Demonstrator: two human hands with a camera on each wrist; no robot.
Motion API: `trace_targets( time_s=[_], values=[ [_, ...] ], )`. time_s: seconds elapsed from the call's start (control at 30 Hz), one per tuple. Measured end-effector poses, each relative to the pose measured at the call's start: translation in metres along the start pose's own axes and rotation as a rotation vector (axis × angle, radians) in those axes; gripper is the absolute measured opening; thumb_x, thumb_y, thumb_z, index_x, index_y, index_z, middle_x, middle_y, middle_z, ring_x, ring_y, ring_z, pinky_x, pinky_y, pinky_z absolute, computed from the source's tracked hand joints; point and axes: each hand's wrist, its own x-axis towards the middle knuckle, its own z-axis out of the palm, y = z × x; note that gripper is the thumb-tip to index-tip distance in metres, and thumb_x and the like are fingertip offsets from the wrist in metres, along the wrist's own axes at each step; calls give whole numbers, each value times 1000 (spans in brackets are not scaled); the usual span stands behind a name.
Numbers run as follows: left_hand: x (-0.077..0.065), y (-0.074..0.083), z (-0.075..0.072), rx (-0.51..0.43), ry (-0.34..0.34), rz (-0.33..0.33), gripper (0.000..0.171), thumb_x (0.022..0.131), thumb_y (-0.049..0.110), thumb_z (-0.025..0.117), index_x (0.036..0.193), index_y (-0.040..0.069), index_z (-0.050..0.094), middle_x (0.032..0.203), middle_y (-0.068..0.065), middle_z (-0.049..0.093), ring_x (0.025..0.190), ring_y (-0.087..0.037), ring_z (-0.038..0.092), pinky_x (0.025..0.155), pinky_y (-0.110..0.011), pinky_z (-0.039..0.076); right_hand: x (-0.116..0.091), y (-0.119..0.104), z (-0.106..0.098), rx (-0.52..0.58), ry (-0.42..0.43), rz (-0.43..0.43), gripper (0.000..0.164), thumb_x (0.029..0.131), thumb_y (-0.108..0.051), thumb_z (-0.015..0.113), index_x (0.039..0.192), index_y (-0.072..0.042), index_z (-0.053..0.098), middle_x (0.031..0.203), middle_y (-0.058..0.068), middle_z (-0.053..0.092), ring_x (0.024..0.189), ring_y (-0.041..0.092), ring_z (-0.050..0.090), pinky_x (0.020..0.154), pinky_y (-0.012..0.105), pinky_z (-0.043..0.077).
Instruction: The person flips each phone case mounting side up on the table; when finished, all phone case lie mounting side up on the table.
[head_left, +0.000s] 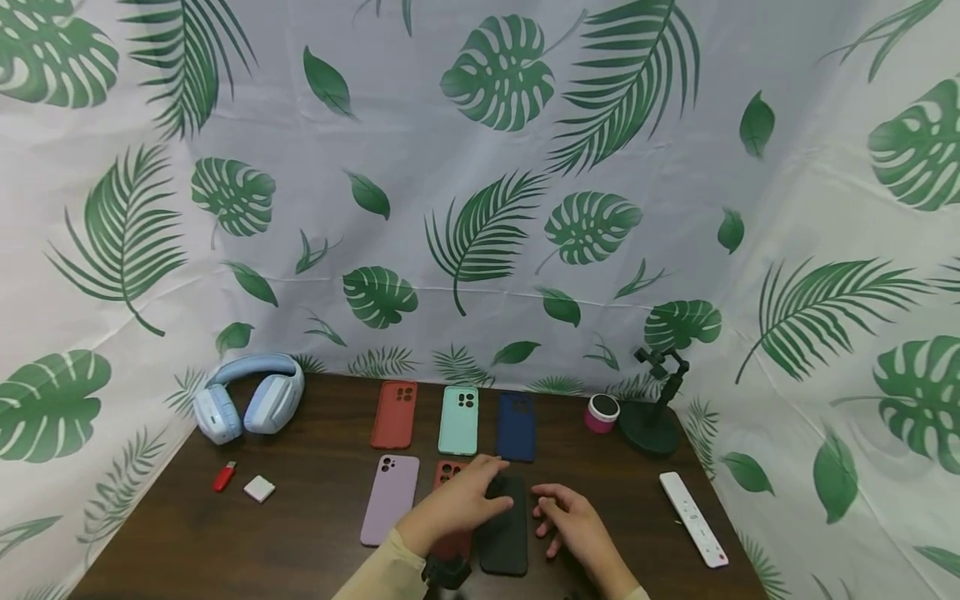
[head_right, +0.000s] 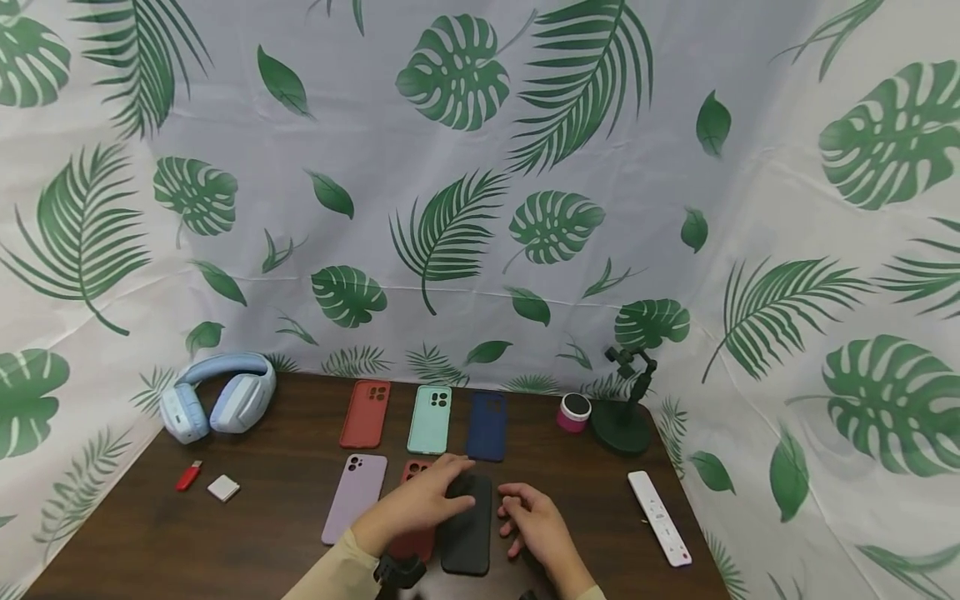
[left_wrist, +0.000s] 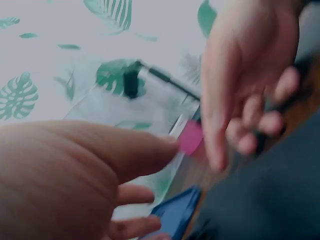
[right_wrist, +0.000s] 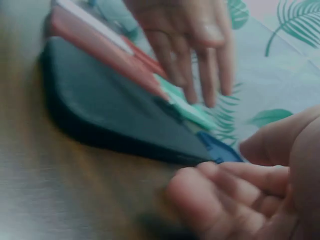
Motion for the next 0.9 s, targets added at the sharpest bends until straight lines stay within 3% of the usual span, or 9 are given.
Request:
trace_targets(
  time_s=[0.17, 0.3, 0.47, 0.9],
  values=[
    [-4, 8, 10, 35, -19, -32, 63, 97, 47, 64, 148, 13, 50, 152, -13, 47, 138, -31, 49, 108, -50, 46, 0, 5, 8, -29, 21, -36, 39, 103, -32, 57, 134, -9, 62, 106, 16, 66, 77, 20, 67, 52, 39, 58],
    [-7, 13, 18, 46, -60, -58, 65, 97, 50, 63, 150, 15, 48, 154, -15, 43, 141, -33, 45, 107, -52, 46, -1, 7, 5, -81, 14, -39, 36, 103, -32, 58, 131, -10, 64, 104, 14, 67, 75, 19, 66, 49, 38, 56],
    [-7, 17, 23, 40, -64, -79, 67, 95, 51, 64, 151, 18, 47, 157, -16, 40, 143, -33, 41, 107, -53, 45, 0, 7, 1, -127, -13, -72, 38, 103, -35, 58, 130, -10, 66, 104, 12, 70, 75, 19, 66, 48, 37, 56],
    [-10, 18, 26, 80, -87, -96, 63, 95, 53, 64, 147, 19, 52, 160, -14, 40, 146, -33, 42, 110, -54, 44, 2, 8, 3, -104, 2, -44, 42, 101, -33, 61, 136, -9, 62, 103, 10, 73, 74, 22, 67, 48, 40, 56]
  ],
)
